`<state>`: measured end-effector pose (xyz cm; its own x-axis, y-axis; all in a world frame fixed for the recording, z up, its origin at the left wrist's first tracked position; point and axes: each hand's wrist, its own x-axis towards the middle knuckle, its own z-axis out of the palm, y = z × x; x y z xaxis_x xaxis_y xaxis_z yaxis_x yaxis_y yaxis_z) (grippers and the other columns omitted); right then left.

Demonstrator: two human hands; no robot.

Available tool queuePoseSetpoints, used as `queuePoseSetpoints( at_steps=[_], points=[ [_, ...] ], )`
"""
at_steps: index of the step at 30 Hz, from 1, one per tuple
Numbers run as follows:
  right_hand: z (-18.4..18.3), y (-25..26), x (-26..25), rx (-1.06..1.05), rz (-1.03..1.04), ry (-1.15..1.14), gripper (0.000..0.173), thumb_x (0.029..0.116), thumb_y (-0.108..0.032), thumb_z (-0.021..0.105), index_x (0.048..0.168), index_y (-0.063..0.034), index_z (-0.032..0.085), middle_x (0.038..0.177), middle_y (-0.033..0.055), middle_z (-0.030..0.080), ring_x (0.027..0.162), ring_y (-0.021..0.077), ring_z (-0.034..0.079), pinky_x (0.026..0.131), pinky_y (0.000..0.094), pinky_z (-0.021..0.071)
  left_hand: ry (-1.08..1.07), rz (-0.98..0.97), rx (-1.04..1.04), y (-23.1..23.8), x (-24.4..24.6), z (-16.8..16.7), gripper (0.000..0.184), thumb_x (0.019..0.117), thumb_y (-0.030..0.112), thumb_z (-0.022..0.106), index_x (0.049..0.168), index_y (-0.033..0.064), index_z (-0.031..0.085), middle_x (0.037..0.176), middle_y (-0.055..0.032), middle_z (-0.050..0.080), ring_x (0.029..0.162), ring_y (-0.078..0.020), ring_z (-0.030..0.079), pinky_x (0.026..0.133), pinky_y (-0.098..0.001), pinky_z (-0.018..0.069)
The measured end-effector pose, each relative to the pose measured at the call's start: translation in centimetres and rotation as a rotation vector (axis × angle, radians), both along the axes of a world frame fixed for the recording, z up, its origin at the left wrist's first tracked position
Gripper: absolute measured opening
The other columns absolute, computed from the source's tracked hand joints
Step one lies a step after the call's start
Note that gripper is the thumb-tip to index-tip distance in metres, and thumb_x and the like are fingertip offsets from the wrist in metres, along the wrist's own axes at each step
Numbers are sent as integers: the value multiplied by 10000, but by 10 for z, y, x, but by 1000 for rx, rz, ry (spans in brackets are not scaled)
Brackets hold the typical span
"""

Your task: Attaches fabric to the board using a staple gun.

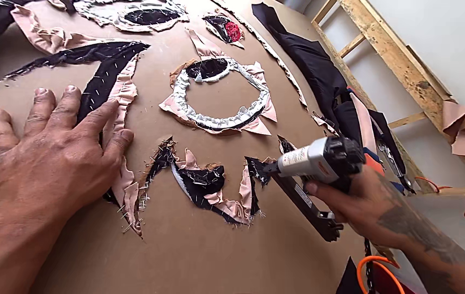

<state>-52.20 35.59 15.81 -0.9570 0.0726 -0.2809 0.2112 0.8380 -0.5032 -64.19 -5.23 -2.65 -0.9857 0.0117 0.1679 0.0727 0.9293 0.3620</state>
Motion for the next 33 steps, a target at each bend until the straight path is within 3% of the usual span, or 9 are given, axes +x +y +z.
queuePoseSetpoints(
  at_steps=[7,13,17,19,23,26,30,33],
  points=[
    [-17,-12,-25,8,2,-22,269,942,-470,654,860,-220,709,566,44,624,398,180,569,386,350,512,-33,-5,9,5,5,15,756,974,701,226,1558,282,459,1683,-157,279,1575,-432,131,1195,-756,52],
    [-18,-16,-50,170,124,3,253,918,-483,664,795,-264,701,571,-29,631,429,125,587,395,361,513,-32,-13,5,6,7,18,748,978,699,223,1560,289,454,1682,-162,277,1575,-432,133,1194,-759,48],
    [-21,-8,-60,285,278,93,201,914,-487,653,918,-297,718,647,-102,664,485,54,606,410,311,521,-14,-13,-3,6,7,19,730,990,688,229,1554,287,461,1669,-165,309,1569,-432,166,1193,-756,51],
    [-22,-2,-66,341,346,122,202,902,-511,642,934,-325,712,700,-140,660,599,6,630,497,303,537,-6,-13,-5,6,7,21,724,981,690,238,1537,298,486,1651,-173,345,1558,-440,205,1190,-769,64],
    [-7,-10,-84,462,445,33,295,887,-551,644,756,-287,650,610,-117,592,565,23,593,491,339,479,-21,-11,-3,6,7,22,734,968,704,236,1531,310,490,1652,-168,346,1559,-435,206,1191,-767,57],
    [8,-1,-96,442,487,12,331,898,-533,658,702,-268,635,564,-95,570,501,49,557,453,332,444,-20,-1,-13,8,6,23,736,968,702,225,1529,310,495,1646,-164,361,1555,-429,222,1194,-760,66],
    [10,21,-98,272,473,2,220,917,-477,675,851,-270,707,617,-70,648,481,70,600,451,330,527,-24,12,-28,10,10,28,741,973,694,214,1523,293,507,1633,-172,381,1548,-431,244,1190,-766,83],
    [2,24,-98,333,528,8,272,901,-508,682,752,-280,673,601,-101,615,527,36,589,475,324,484,-19,32,-46,13,10,28,745,972,708,208,1514,300,516,1627,-153,399,1546,-415,261,1198,-748,96]
  ],
)
